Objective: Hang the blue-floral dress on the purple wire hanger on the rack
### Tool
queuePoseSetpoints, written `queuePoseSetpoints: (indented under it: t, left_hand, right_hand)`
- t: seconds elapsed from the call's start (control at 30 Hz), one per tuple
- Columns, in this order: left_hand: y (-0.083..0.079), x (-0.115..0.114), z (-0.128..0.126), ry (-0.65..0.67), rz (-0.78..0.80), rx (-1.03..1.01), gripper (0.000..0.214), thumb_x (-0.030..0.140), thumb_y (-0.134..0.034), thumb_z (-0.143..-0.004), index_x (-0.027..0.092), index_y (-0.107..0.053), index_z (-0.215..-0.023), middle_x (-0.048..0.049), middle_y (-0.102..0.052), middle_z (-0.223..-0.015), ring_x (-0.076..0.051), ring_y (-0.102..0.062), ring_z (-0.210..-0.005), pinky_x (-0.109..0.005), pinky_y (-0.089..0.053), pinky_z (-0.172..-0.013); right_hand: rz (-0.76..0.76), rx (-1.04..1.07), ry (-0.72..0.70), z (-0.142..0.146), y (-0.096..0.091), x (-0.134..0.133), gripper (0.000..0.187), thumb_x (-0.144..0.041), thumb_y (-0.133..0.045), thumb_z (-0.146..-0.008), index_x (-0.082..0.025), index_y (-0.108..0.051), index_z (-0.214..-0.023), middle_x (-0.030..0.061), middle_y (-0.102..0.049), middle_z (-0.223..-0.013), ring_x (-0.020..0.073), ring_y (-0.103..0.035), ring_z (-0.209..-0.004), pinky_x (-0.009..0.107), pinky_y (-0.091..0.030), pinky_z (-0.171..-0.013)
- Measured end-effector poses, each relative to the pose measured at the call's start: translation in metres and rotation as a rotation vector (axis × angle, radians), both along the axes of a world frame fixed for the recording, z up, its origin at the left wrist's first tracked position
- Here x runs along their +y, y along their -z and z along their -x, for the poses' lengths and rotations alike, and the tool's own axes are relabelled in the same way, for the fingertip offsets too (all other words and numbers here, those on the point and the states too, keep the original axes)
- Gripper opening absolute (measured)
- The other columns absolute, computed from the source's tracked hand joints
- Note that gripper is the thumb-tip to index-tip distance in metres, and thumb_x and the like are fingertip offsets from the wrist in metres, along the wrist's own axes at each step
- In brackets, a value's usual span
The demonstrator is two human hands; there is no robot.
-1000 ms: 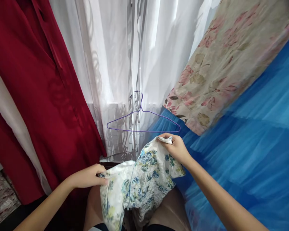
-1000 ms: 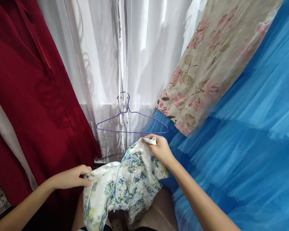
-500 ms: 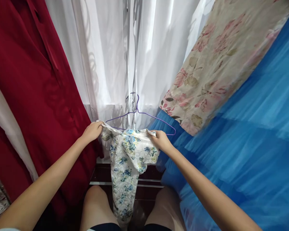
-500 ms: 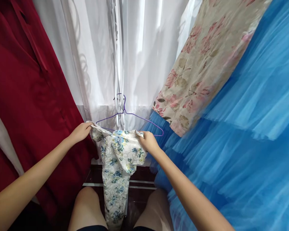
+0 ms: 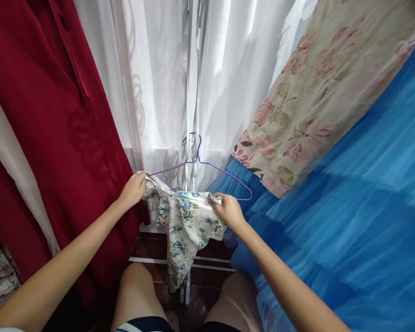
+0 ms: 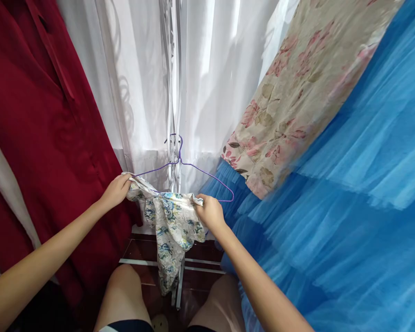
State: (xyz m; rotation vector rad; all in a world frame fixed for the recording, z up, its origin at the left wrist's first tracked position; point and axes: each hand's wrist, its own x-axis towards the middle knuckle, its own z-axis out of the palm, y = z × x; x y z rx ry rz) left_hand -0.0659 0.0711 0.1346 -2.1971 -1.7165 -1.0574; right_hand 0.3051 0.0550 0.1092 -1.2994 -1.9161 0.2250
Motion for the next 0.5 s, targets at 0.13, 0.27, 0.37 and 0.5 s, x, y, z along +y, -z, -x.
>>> queuePoseSetpoints:
  t: [0.13, 0.27, 0.37, 0.5]
  left_hand:
    - [-0.023, -0.013, -0.021, 0.107, -0.078, -0.058, 0.031, 0.022, -0.033, -0.096, 0.019, -0.059, -0.112, -0.0079, -0.066, -0.107, -0.024, -0.062, -0.099, -0.032, -0.045, -0.087]
    - [-0.040, -0.018, -0.052, 0.214, -0.129, -0.070, 0.031, 0.016, -0.039, -0.092, 0.019, -0.064, -0.109, -0.0057, -0.068, -0.111, -0.022, -0.063, -0.102, -0.030, -0.046, -0.089]
    - [-0.040, -0.021, -0.067, 0.234, -0.243, -0.190, 0.029, 0.011, -0.041, -0.088, 0.016, -0.066, -0.101, -0.0057, -0.069, -0.101, -0.018, -0.064, -0.093, -0.026, -0.048, -0.084]
    - [-0.033, -0.025, -0.072, 0.202, -0.254, -0.318, 0.027, 0.011, -0.045, -0.086, 0.015, -0.064, -0.105, -0.0047, -0.069, -0.092, -0.013, -0.062, -0.074, -0.020, -0.047, -0.066]
  right_hand:
    - [0.042, 0.060, -0.096, 0.008, 0.006, -0.009, 0.026, -0.038, -0.058, -0.086, -0.022, -0.078, -0.085, 0.0077, -0.078, -0.079, 0.0293, -0.072, -0.080, 0.031, -0.049, -0.066]
    - [0.074, 0.195, -0.211, 0.002, 0.005, -0.019, 0.030, -0.033, -0.055, -0.088, -0.019, -0.078, -0.100, 0.0088, -0.079, -0.099, 0.0303, -0.072, -0.093, 0.036, -0.054, -0.081]
    - [-0.036, 0.305, -0.203, -0.021, -0.002, -0.026, 0.040, -0.028, -0.051, -0.088, -0.018, -0.071, -0.121, 0.0081, -0.071, -0.123, 0.0286, -0.065, -0.116, 0.039, -0.049, -0.099]
    - [-0.225, 0.236, 0.012, -0.059, -0.014, -0.035, 0.053, -0.021, -0.047, -0.087, -0.021, -0.058, -0.139, 0.0084, -0.063, -0.135, 0.0249, -0.070, -0.098, 0.035, -0.053, -0.086]
